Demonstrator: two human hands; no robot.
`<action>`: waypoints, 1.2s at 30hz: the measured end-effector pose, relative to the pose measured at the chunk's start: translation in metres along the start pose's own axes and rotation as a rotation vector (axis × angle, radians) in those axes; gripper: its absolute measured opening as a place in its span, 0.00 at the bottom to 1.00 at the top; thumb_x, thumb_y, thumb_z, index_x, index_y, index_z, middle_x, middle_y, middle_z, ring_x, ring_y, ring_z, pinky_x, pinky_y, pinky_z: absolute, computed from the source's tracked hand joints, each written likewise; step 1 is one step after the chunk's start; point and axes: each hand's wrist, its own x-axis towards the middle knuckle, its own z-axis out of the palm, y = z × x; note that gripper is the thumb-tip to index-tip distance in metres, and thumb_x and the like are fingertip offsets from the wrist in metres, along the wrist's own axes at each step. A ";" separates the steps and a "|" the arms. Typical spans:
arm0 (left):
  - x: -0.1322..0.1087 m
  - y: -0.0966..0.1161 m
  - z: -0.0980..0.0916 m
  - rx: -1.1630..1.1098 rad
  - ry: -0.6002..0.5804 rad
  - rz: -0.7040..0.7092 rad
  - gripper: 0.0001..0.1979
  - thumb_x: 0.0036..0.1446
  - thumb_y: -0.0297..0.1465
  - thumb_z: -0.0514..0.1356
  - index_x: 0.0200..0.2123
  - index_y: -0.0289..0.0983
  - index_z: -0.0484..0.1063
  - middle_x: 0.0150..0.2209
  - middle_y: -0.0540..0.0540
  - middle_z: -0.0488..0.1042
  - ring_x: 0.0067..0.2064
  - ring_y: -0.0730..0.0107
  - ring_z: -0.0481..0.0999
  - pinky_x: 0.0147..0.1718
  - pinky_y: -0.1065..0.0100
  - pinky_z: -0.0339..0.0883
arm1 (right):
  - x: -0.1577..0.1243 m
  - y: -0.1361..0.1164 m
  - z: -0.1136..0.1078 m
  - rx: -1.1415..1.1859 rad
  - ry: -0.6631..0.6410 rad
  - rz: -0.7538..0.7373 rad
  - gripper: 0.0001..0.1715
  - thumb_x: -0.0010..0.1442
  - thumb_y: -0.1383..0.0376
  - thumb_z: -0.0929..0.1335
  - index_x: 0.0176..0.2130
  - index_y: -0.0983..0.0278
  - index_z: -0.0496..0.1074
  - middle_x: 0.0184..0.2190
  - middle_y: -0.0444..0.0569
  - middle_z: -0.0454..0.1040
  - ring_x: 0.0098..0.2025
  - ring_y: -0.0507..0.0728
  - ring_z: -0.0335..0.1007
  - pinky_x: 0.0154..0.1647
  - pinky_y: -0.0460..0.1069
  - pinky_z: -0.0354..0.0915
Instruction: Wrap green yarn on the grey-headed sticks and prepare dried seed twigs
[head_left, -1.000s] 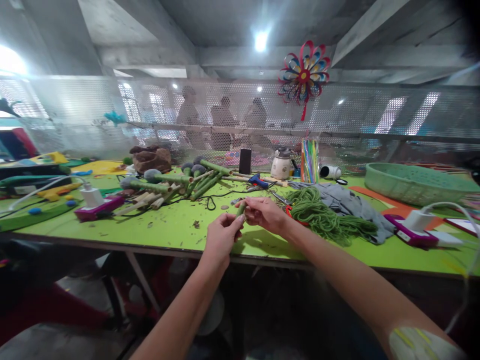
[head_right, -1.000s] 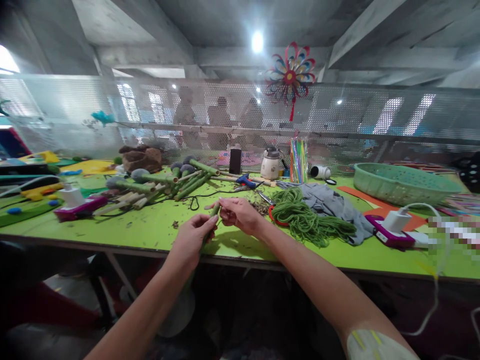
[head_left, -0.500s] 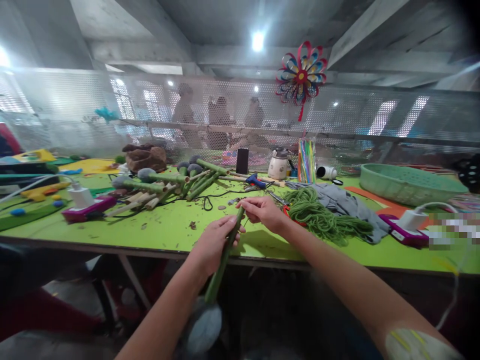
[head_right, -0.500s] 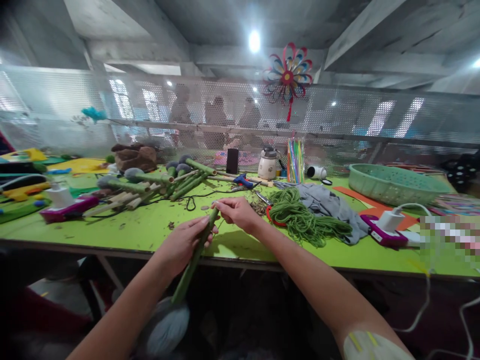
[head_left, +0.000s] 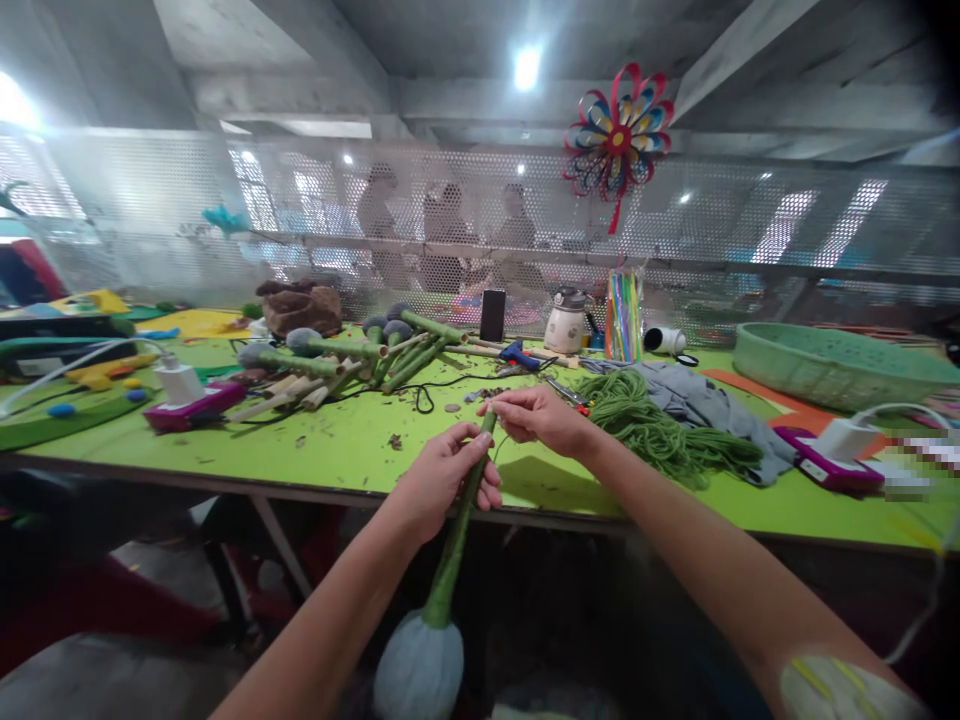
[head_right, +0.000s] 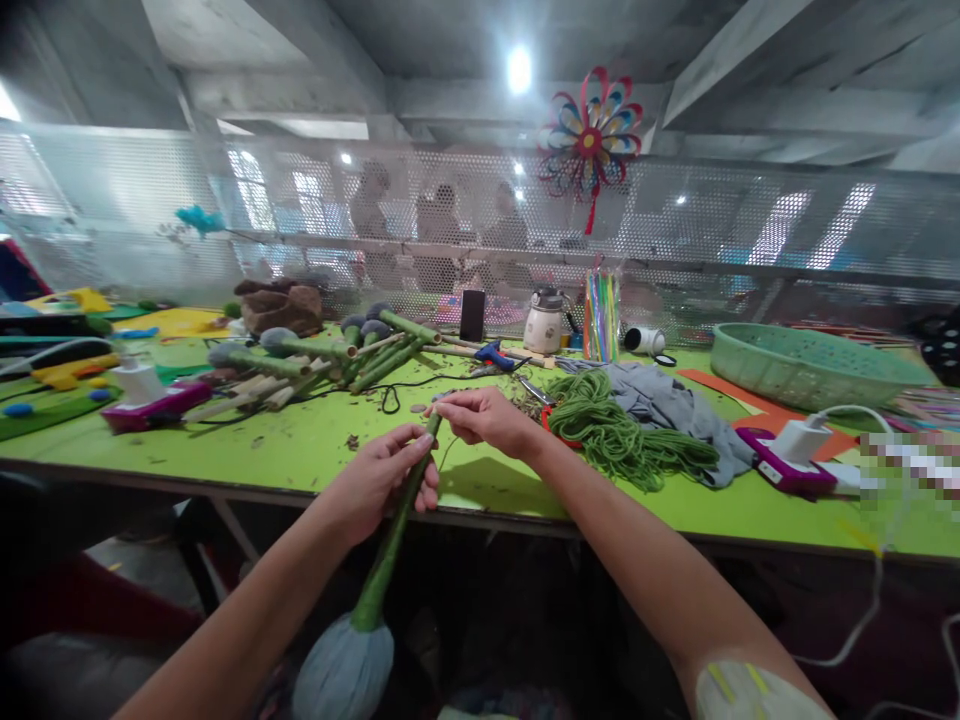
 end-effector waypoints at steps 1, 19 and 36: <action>0.001 -0.001 0.001 0.012 0.024 0.015 0.11 0.55 0.37 0.58 0.35 0.37 0.62 0.20 0.51 0.72 0.19 0.73 0.73 0.17 0.75 0.64 | 0.000 0.001 0.000 0.029 -0.002 0.014 0.19 0.57 0.55 0.67 0.36 0.70 0.72 0.15 0.36 0.52 0.18 0.45 0.42 0.19 0.45 0.40; 0.014 -0.017 0.006 0.096 0.404 0.188 0.14 0.47 0.38 0.64 0.30 0.37 0.63 0.18 0.56 0.66 0.18 0.77 0.65 0.19 0.75 0.60 | 0.004 0.006 0.013 0.241 0.069 0.010 0.15 0.55 0.59 0.69 0.37 0.70 0.73 0.16 0.37 0.52 0.18 0.44 0.42 0.20 0.45 0.40; 0.005 -0.016 -0.007 -0.076 0.183 0.030 0.15 0.48 0.39 0.64 0.30 0.31 0.70 0.25 0.49 0.70 0.23 0.80 0.66 0.23 0.77 0.60 | 0.002 0.011 0.005 0.140 0.018 0.027 0.19 0.55 0.56 0.69 0.37 0.70 0.72 0.17 0.37 0.55 0.18 0.45 0.46 0.20 0.45 0.42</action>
